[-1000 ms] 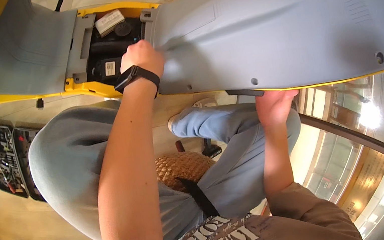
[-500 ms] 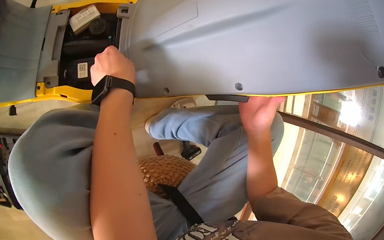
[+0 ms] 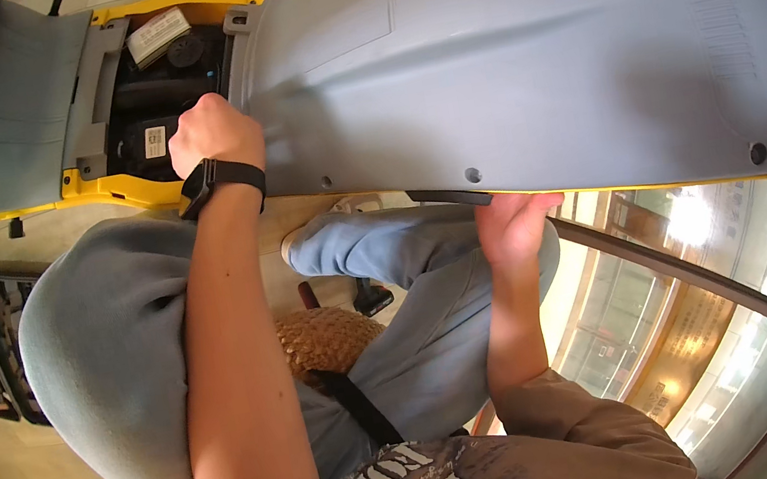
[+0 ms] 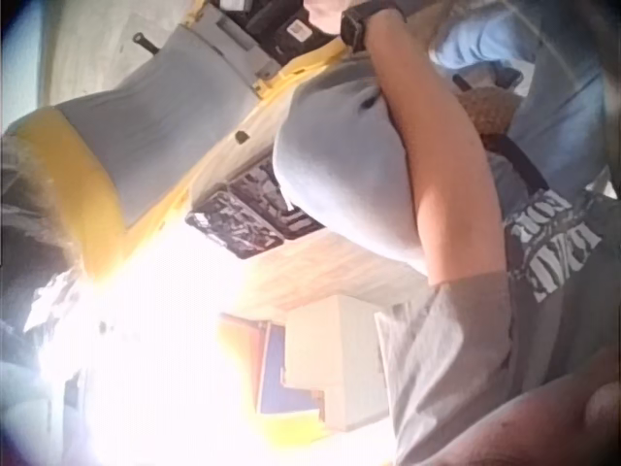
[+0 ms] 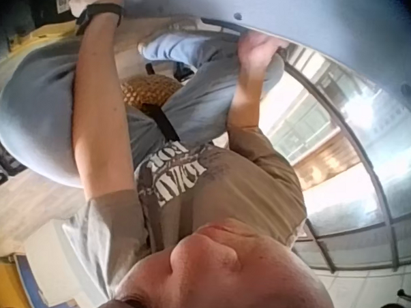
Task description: Attaching and securing a plastic panel onto a yellow electric scooter using a power drill and hands.
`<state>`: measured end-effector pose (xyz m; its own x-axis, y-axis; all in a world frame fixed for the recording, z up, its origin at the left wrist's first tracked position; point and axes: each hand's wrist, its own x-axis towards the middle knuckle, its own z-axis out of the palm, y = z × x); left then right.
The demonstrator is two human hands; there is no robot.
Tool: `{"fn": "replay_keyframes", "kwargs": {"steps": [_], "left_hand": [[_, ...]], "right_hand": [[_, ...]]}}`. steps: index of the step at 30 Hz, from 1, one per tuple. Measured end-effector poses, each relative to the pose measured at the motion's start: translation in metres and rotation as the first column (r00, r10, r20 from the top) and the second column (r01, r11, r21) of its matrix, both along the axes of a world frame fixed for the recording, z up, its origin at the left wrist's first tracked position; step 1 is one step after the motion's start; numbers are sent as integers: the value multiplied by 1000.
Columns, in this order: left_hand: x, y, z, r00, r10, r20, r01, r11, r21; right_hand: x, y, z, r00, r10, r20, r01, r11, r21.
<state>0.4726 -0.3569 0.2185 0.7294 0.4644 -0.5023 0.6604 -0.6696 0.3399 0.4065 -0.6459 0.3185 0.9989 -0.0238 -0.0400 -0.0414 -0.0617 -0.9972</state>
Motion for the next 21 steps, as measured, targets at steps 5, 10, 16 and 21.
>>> {"fn": "replay_keyframes", "kwargs": {"steps": [5, 10, 16, 21], "left_hand": [[-6, 1, 1, 999, -4, 41, 5, 999, -31], [-2, 0, 2, 999, -24, 32, 26, 999, -35], [-7, 3, -5, 994, -62, 95, 63, 998, -7], [-9, 6, -13, 988, -94, 119, 93, 996, 16]], "right_hand": [[-2, 1, 3, 1000, -11, -6, 10, 997, -77], [-1, 2, 1, 1000, -24, -3, 24, 999, -34], [4, 9, -5, 996, 7, 94, -16, 996, 93], [8, 12, -6, 987, -71, 143, 27, 956, 293]]}}
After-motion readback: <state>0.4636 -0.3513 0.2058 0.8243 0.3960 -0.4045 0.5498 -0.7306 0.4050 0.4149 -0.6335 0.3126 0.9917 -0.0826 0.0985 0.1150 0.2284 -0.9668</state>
